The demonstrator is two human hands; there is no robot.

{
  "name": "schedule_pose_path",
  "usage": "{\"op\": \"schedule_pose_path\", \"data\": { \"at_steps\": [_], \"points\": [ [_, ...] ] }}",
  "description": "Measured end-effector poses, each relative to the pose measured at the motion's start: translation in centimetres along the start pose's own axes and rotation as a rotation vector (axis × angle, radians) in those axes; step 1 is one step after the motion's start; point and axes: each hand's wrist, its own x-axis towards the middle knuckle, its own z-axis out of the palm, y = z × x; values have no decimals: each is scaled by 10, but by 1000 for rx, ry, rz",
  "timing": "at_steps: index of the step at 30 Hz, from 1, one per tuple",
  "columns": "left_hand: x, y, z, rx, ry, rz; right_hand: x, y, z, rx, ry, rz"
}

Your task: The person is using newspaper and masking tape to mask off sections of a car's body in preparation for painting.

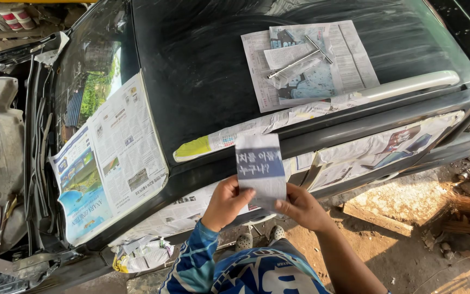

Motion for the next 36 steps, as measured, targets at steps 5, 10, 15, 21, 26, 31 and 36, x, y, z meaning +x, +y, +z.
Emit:
{"op": "schedule_pose_path", "data": {
  "at_steps": [5, 10, 15, 21, 26, 31, 36],
  "points": [
    [-8, 6, 5, 128, -137, 26, 4, 4, -4, 45, 230, -61],
    [-1, 18, 11, 149, 46, 73, 7, -5, 9, -11, 174, -102],
    [-2, 22, 12, 312, 91, 128, 13, -13, 14, 71, 185, -72],
    [-2, 19, 32, 347, 305, 281, 13, 24, -4, 153, 199, -62],
    [0, 32, 41, 562, 413, 624, 25, 0, -6, 142, 357, -16],
    [-9, 14, 46, 578, 524, 542, 49, 12, -20, 227, 337, -93],
    [-16, 15, 47, 682, 478, 432, 75, -7, -21, 306, 192, -166]
  ]
}}
